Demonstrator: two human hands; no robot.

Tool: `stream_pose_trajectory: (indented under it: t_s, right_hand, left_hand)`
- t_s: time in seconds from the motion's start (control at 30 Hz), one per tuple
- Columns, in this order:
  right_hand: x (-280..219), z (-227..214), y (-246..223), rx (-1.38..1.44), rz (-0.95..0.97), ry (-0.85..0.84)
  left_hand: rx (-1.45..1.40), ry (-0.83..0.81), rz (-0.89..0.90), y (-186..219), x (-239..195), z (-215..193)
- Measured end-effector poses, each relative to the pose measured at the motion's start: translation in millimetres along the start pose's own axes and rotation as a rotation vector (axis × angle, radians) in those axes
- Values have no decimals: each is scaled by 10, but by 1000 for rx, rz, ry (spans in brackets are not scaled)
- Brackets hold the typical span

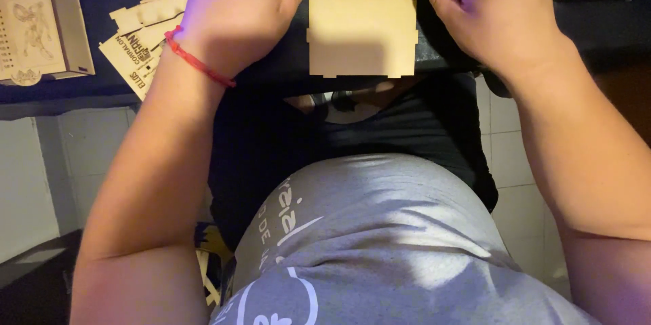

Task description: Assembling laser-cut wooden box components by fitting them together.

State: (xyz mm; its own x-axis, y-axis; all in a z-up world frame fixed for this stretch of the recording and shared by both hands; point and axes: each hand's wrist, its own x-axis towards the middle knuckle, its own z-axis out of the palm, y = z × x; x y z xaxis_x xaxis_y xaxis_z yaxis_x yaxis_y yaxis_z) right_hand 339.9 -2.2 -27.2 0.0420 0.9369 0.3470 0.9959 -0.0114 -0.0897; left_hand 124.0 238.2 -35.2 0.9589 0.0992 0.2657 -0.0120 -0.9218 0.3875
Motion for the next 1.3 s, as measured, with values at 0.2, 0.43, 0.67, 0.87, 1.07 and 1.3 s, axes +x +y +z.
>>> stream_pose_trajectory:
  t_s: [0.2,0.43,0.67,0.87,1.07,1.3]
  right_hand:
    - [-3,26,11,-23,-39,33]
    - [-26,46,27,-47,-68,64]
    - [-38,33,28,-75,-32,2]
    - [3,25,-19,-30,-37,28]
    - [29,15,-68,-27,-39,30]
    - [56,7,-112,-39,-29,7]
  left_hand:
    - [45,21,4,-24,-20,34]
    - [145,75,-19,-64,-35,119]
    - [182,66,-40,-70,-22,151]
    - [160,50,-70,-52,-3,166]
    - [210,126,-18,-52,-34,193]
    - [274,124,-66,-2,-81,214]
